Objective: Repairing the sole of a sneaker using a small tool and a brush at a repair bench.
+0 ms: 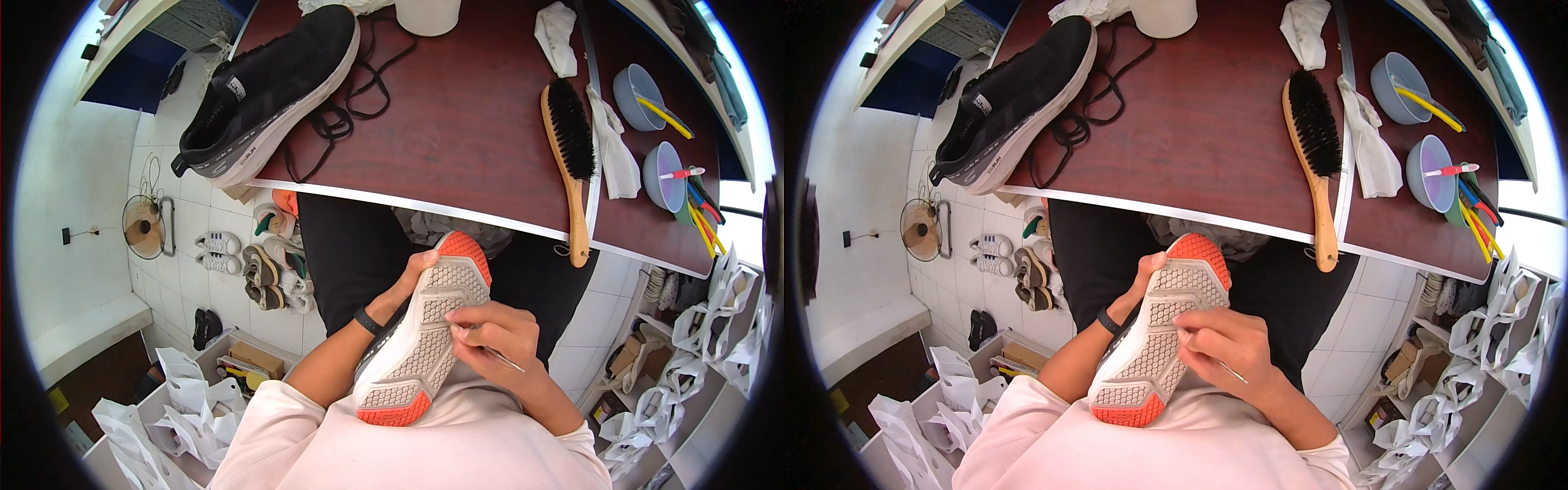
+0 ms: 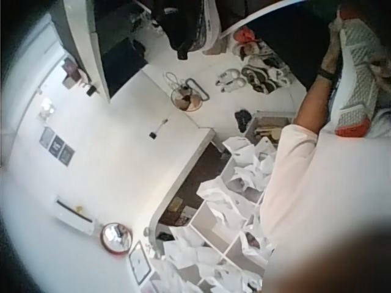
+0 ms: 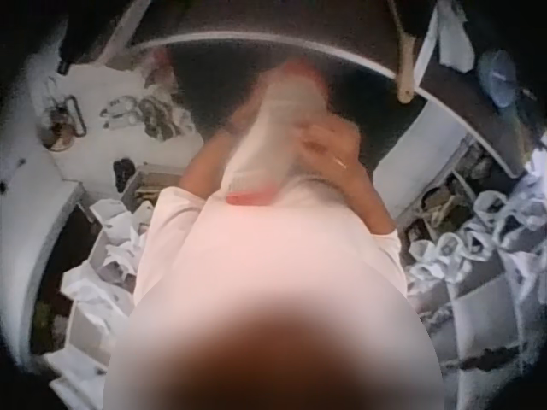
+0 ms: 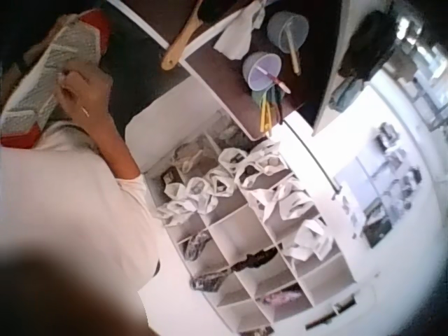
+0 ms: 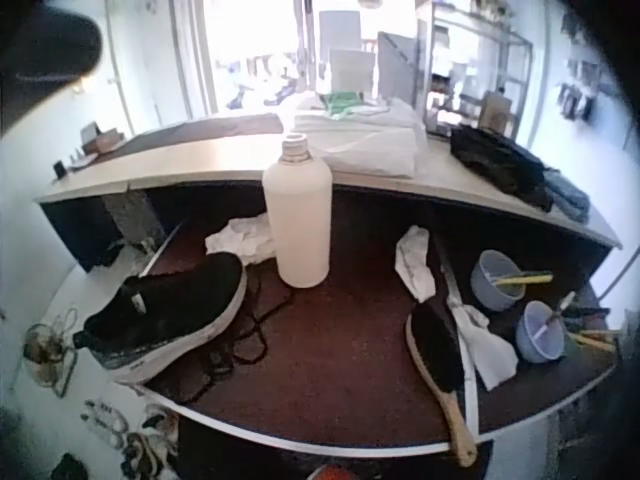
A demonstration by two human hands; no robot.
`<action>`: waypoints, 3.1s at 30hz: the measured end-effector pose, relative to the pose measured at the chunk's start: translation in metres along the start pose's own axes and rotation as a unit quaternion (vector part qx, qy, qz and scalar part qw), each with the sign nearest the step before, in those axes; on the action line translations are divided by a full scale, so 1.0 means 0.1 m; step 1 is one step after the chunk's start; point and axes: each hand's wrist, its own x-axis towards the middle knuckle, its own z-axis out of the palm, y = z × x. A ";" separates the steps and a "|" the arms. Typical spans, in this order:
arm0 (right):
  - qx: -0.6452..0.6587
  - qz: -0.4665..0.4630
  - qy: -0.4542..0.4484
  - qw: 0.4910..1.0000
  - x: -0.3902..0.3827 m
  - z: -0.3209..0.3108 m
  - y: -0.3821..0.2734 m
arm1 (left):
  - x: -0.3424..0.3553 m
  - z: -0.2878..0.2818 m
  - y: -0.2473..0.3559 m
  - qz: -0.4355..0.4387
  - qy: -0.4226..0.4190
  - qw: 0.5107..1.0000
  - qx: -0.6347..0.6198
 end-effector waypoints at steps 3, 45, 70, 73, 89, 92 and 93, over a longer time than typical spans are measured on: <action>0.062 0.029 -0.032 0.997 -0.02 -0.02 -0.01 | 0.01 -0.02 -0.02 0.005 -0.008 1.000 -0.002; -0.001 -0.002 0.053 0.999 -0.05 0.10 0.12 | -0.04 0.06 0.06 0.014 0.029 0.999 0.043; 0.077 0.105 0.083 0.988 -0.09 0.07 0.06 | -0.02 0.02 0.08 0.011 0.018 1.000 0.017; 0.041 0.086 0.060 0.994 -0.06 0.06 0.04 | -0.02 0.00 0.07 0.035 0.008 0.999 0.022; 0.067 0.052 0.018 0.996 -0.01 0.10 -0.03 | -0.04 0.09 0.10 0.019 0.026 0.999 0.031; 0.053 0.051 0.031 0.997 -0.02 0.14 -0.04 | -0.04 0.07 0.08 0.018 0.017 0.999 0.021; 0.045 0.065 0.040 0.996 -0.02 0.13 -0.02 | -0.03 0.07 0.08 0.023 0.022 0.999 0.017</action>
